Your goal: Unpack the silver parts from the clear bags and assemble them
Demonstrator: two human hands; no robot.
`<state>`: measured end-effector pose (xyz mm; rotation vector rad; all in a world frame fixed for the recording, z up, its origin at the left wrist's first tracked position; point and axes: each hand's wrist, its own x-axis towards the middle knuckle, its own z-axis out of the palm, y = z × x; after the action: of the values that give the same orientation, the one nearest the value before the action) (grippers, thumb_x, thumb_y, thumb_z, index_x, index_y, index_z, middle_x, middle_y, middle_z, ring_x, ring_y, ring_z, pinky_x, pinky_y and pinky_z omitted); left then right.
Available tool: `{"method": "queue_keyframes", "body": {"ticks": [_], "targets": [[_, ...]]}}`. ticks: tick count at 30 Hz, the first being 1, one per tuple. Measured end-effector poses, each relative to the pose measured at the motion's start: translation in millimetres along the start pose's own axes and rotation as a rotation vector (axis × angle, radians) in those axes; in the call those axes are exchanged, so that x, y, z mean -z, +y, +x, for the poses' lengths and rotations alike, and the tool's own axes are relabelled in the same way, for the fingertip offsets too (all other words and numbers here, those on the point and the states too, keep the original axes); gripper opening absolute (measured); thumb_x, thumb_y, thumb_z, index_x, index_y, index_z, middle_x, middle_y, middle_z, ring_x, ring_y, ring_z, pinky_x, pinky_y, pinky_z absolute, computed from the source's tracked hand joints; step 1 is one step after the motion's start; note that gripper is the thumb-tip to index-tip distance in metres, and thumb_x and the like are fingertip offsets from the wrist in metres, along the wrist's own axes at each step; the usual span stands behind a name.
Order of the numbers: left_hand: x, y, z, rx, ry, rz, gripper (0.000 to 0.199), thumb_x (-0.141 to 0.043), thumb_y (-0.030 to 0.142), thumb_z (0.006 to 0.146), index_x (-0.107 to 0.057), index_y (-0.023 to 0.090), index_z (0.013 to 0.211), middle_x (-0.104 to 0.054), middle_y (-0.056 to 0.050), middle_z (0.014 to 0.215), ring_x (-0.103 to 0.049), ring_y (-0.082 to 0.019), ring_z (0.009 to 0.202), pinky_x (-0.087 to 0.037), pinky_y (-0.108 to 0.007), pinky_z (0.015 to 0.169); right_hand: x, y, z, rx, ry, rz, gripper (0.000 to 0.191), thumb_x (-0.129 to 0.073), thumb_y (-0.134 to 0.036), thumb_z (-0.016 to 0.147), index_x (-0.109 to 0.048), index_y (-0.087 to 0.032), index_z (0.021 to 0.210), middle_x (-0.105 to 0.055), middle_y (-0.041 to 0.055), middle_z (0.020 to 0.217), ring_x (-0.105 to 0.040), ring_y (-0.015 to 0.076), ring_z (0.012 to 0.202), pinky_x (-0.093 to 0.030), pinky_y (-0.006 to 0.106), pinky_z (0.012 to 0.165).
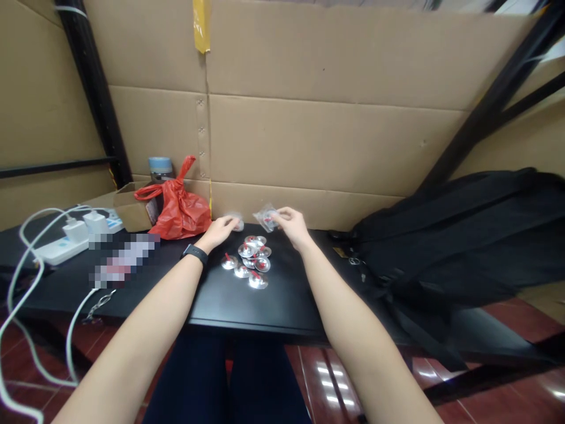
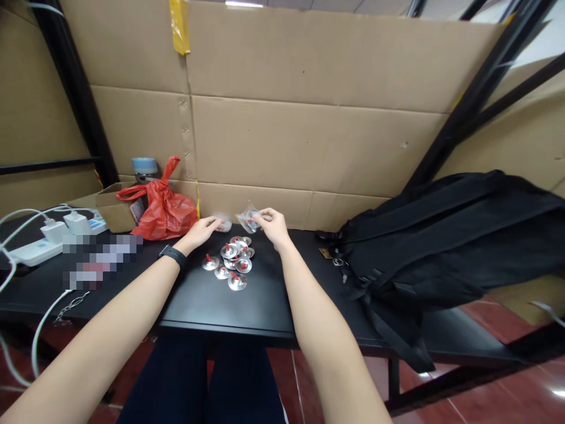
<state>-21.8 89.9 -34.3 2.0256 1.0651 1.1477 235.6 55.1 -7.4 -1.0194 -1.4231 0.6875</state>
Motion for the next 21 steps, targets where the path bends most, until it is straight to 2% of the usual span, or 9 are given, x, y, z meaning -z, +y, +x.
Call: {"method": "queue_keyframes", "body": {"ticks": [3,6,9,13,17,21], "targets": [[-9.5,11.6,-3.8,-0.021,-0.080,-0.179,0.049,-0.055,0.055,0.093,-0.067,0.013,0.116,-0.076,-0.014,0.104,-0.071,-0.024,0.100,-0.053,-0.038,0.096,-14.0,-12.6,-8.4,0.015,-0.123,-0.030,0.037,-0.078,-0.051,0.068,-0.071,-0.016,0.075,-0.074,0.0065,0.075,-0.061,0.0163,0.064,-0.046,0.028,0.061],[-19.6,19.6,-9.3,-0.021,-0.124,-0.161,0.050,-0.070,0.044,0.084,-0.064,0.013,0.122,-0.076,-0.013,0.101,-0.072,-0.025,0.095,-0.055,-0.038,0.089,-23.7,-17.2,-14.3,-0.002,-0.170,-0.041,0.037,-0.078,-0.052,0.068,-0.075,-0.015,0.074,-0.074,0.0064,0.074,-0.062,0.0175,0.066,-0.046,0.028,0.060],[-25.6,20.6,-13.5,-0.048,-0.149,-0.066,0.049,-0.077,0.035,0.076,-0.066,0.014,0.120,-0.076,-0.011,0.101,-0.072,-0.025,0.091,-0.055,-0.036,0.084,-28.2,-16.0,-16.2,-0.088,-0.167,0.038,0.037,-0.078,-0.052,0.069,-0.078,-0.016,0.079,-0.076,0.0071,0.080,-0.064,0.0186,0.069,-0.045,0.028,0.058],[-28.5,17.1,-14.1,-0.117,-0.150,-0.019,0.042,-0.076,0.031,0.075,-0.070,0.014,0.113,-0.076,-0.009,0.103,-0.071,-0.025,0.092,-0.055,-0.035,0.084,-30.7,-10.8,-15.8,-0.198,-0.179,0.175,0.038,-0.080,-0.050,0.068,-0.079,-0.016,0.084,-0.077,0.0092,0.087,-0.066,0.0189,0.073,-0.046,0.027,0.058],[-30.6,16.5,-13.1,-0.097,-0.129,-0.033,0.040,-0.078,0.032,0.073,-0.072,0.014,0.107,-0.076,-0.009,0.095,-0.071,-0.025,0.087,-0.055,-0.035,0.080,-32.2,-8.7,-15.2,-0.224,-0.122,0.263,0.041,-0.081,-0.052,0.068,-0.079,-0.017,0.087,-0.077,0.0101,0.098,-0.067,0.0178,0.075,-0.046,0.025,0.055],[-32.2,19.1,-13.3,-0.059,-0.130,-0.091,0.043,-0.081,0.036,0.072,-0.072,0.014,0.108,-0.076,-0.009,0.097,-0.071,-0.024,0.089,-0.055,-0.035,0.082,-32.7,-9.8,-14.6,-0.205,-0.089,0.286,0.044,-0.080,-0.056,0.066,-0.077,-0.018,0.088,-0.076,0.0094,0.104,-0.065,0.0151,0.071,-0.046,0.023,0.054]]}}
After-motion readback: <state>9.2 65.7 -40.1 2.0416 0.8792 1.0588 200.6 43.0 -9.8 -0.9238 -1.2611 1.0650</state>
